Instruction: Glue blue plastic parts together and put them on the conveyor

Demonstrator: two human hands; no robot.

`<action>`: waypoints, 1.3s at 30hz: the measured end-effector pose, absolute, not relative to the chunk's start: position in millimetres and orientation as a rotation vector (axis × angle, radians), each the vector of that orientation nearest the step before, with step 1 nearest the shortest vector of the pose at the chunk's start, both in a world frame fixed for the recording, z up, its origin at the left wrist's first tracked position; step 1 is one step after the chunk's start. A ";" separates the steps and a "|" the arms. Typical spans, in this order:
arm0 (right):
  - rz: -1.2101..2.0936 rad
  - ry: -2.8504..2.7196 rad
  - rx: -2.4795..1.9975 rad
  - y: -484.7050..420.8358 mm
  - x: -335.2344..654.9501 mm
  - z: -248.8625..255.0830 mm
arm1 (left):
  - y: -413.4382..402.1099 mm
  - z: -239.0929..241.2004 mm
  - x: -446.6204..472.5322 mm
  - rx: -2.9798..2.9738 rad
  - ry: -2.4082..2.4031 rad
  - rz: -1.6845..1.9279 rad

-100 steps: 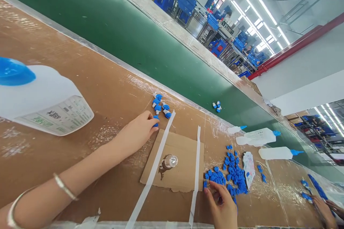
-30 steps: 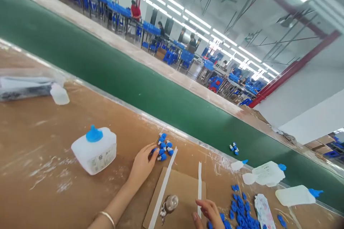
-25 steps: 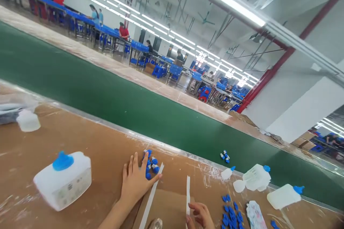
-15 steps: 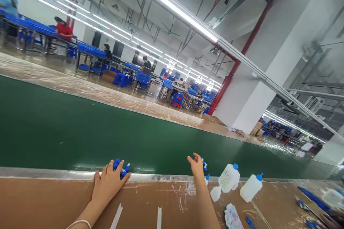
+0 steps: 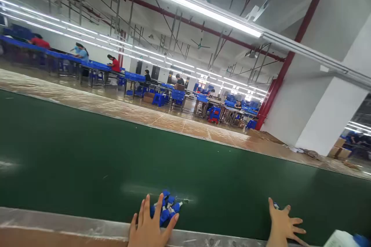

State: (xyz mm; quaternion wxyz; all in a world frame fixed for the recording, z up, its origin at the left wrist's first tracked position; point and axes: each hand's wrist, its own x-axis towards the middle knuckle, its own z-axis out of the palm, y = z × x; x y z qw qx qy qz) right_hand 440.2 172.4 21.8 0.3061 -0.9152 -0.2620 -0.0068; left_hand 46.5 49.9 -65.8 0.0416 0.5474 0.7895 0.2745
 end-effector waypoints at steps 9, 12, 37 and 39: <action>-0.088 -1.087 -2.507 198.2 456.4 3.5 | 40.4 -49.4 55.3 1.698 2.428 0.816; -0.124 -1.074 -2.469 200.3 449.1 8.6 | 40.3 -48.5 53.6 1.710 2.387 0.812; -0.318 -2.093 -2.210 115.7 303.0 -1.2 | 19.6 -25.0 58.1 1.687 2.135 1.116; -0.312 -2.118 -2.196 98.6 301.5 5.8 | 10.7 -24.2 59.1 1.661 2.094 1.224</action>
